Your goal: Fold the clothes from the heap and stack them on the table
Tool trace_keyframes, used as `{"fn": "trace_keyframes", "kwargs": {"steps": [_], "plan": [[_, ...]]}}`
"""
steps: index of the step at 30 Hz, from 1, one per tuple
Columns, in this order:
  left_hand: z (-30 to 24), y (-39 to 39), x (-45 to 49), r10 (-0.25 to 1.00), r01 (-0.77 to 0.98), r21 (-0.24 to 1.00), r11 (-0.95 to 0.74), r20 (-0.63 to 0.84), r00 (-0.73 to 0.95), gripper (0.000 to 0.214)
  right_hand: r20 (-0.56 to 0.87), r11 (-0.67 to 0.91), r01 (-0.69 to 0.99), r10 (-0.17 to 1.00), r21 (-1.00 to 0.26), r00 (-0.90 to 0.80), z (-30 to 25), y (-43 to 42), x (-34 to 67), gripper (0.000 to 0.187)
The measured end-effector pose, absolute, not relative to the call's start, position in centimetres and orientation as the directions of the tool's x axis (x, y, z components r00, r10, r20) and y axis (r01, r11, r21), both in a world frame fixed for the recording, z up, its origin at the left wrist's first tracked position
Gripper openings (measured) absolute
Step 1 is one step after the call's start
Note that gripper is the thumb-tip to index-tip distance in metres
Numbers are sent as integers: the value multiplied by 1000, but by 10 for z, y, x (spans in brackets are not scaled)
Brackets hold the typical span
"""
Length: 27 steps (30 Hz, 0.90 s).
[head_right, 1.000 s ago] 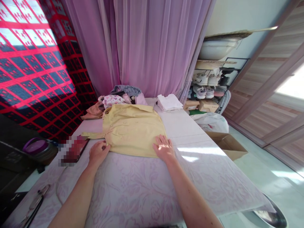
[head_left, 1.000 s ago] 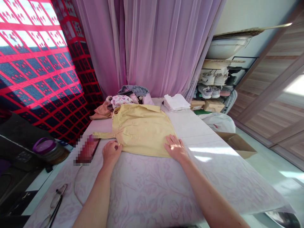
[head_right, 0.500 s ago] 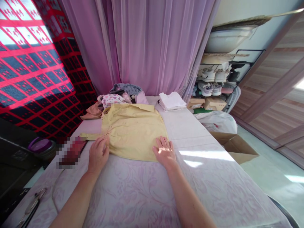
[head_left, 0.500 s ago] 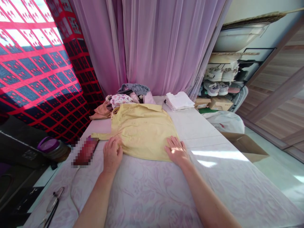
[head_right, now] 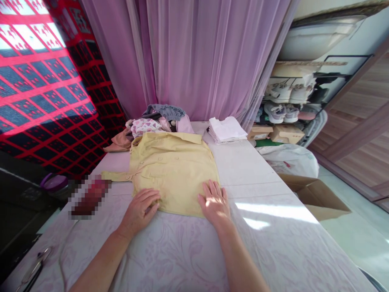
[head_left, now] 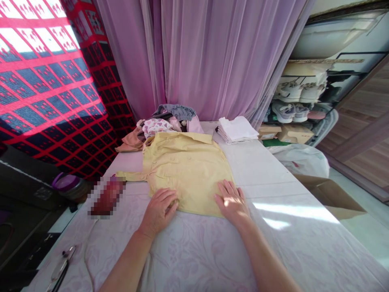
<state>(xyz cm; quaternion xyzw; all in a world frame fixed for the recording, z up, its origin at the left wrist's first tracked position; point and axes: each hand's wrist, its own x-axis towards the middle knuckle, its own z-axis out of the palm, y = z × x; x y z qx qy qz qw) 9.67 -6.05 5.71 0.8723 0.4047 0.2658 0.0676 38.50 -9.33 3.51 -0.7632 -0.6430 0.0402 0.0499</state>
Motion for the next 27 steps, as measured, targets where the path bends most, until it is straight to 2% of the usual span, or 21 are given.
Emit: {"fn": "trace_keyframes", "kwargs": {"steps": [4,9,13,16,21,23,27], "plan": [[60,-58,83,774,658,416,-628,427,469,20,27,-170,980,984,-107,174,29,-93,387,53],[56,-52,72,840,746,414,-522,402,365,20,82,-148,985,984,-91,156,22,-94,390,53],[56,-50,71,877,792,399,-461,339,340,24,77,-152,984,984,-88,159,20,-94,391,53],[57,-49,72,894,815,389,-429,309,323,19,77,-153,985,984,-84,159,21,-96,390,52],[56,-47,76,909,847,350,-399,275,315,21,-36,-193,979,981,-70,191,44,-90,386,52],[55,-46,77,911,856,341,-388,282,301,21,-84,-138,988,988,-74,132,63,-76,377,53],[54,-46,80,907,857,344,-384,314,281,21,-33,115,980,992,-165,-122,95,-29,337,48]]}}
